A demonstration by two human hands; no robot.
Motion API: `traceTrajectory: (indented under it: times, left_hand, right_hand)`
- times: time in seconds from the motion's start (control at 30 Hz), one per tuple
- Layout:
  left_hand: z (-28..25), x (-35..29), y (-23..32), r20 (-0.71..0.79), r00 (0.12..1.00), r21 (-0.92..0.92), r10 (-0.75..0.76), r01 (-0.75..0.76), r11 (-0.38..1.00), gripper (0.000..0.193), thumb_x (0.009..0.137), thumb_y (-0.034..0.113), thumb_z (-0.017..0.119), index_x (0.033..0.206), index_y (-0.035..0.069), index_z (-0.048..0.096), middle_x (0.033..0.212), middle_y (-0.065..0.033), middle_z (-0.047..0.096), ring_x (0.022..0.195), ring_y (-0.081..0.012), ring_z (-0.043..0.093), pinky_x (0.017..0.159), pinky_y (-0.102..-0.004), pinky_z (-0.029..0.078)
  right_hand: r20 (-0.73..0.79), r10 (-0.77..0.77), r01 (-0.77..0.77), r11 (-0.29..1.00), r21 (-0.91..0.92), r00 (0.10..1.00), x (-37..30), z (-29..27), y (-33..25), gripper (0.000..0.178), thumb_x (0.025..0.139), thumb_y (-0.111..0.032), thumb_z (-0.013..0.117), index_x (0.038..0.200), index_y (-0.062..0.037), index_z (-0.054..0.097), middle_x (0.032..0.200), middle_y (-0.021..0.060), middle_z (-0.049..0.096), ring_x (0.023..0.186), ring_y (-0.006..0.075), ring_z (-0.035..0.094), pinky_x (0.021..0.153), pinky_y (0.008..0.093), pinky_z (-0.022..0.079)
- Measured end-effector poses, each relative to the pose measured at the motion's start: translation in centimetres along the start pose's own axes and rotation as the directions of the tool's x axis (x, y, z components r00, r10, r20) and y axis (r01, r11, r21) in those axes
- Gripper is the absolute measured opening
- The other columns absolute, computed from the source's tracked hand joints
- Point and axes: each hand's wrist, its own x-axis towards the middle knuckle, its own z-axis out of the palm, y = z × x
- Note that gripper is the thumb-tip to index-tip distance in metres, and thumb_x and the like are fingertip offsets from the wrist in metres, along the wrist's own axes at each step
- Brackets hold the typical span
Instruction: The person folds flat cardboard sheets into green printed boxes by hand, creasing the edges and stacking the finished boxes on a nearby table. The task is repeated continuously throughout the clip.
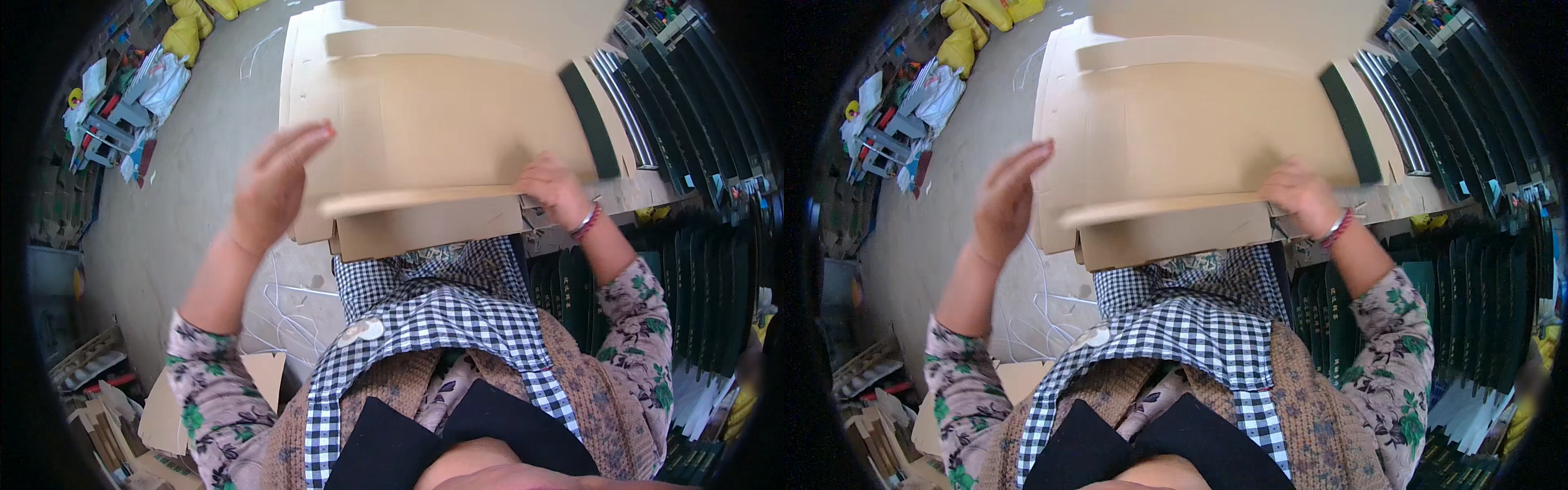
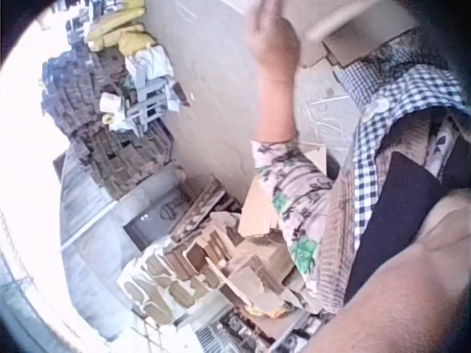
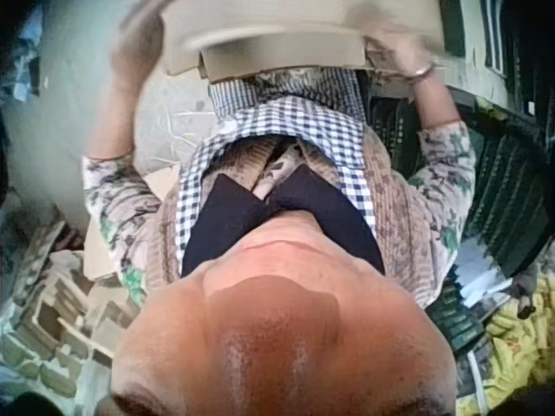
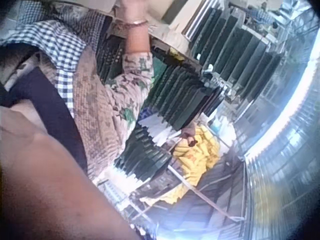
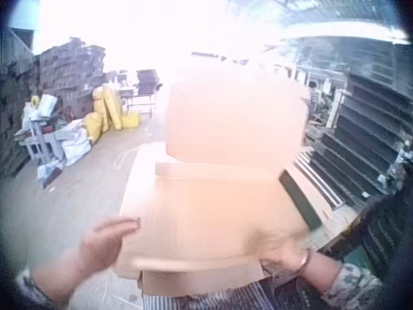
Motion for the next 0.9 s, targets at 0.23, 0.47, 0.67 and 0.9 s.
traceTrajectory:
  times: [0.23,0.47,0.67,0.9]
  left_hand:
    - [1.0,4.6,-3.0,0.493,0.848,0.463,0.196,-0.446,0.766,0.04,0.085,0.006,0.053,0.125,0.012,0.057,0.14,-0.0042,0.047,0.131,-0.0259,0.041,0.109,-0.0397,0.035]
    - [8.5,6.2,-9.3,0.665,0.742,0.671,0.082,-0.642,0.37,0.047,0.086,0.02,0.054,0.133,0.021,0.049,0.148,0.0008,0.037,0.14,-0.0205,0.028,0.117,-0.0421,0.016]
    - [11.1,10.7,-11.5,0.833,0.549,0.394,0.065,-0.673,0.626,0.029,0.085,0.017,0.056,0.114,0.015,0.061,0.121,-0.0043,0.058,0.118,-0.0221,0.05,0.104,-0.0385,0.034]
    - [11.7,6.8,-3.0,0.58,0.814,0.302,0.016,-0.234,0.924,0.027,0.087,0.018,0.059,0.112,0.01,0.056,0.084,-0.0158,0.065,0.08,-0.0348,0.064,0.067,-0.0444,0.05]
  right_hand:
    - [-0.004,0.43,-0.418,0.876,-0.24,0.903,-5.2,-2.5,0.7,0.059,0.075,0.006,0.053,0.127,-0.0209,0.058,0.133,0.0135,0.051,0.127,0.0369,0.043,0.106,0.0463,0.037]
    - [0.127,0.291,-0.305,0.947,0.104,0.948,-5.8,-2.5,-5.1,0.051,0.059,-0.005,0.076,0.108,-0.0124,0.065,0.129,0.013,0.053,0.129,0.0413,0.04,0.105,0.0474,0.039]
    - [0.054,0.238,-0.244,0.929,0.277,0.97,-8.1,-1.1,-2.9,0.041,0.084,-0.044,0.062,0.098,-0.0053,0.064,0.11,0.0162,0.063,0.119,0.0409,0.05,0.105,0.052,0.036]
    - [-0.044,0.327,-0.301,0.909,0.287,0.944,-8.2,-1.5,0.9,0.025,0.085,-0.027,0.065,0.089,-0.0028,0.06,0.093,0.0124,0.062,0.108,0.0342,0.057,0.097,0.0468,0.042]
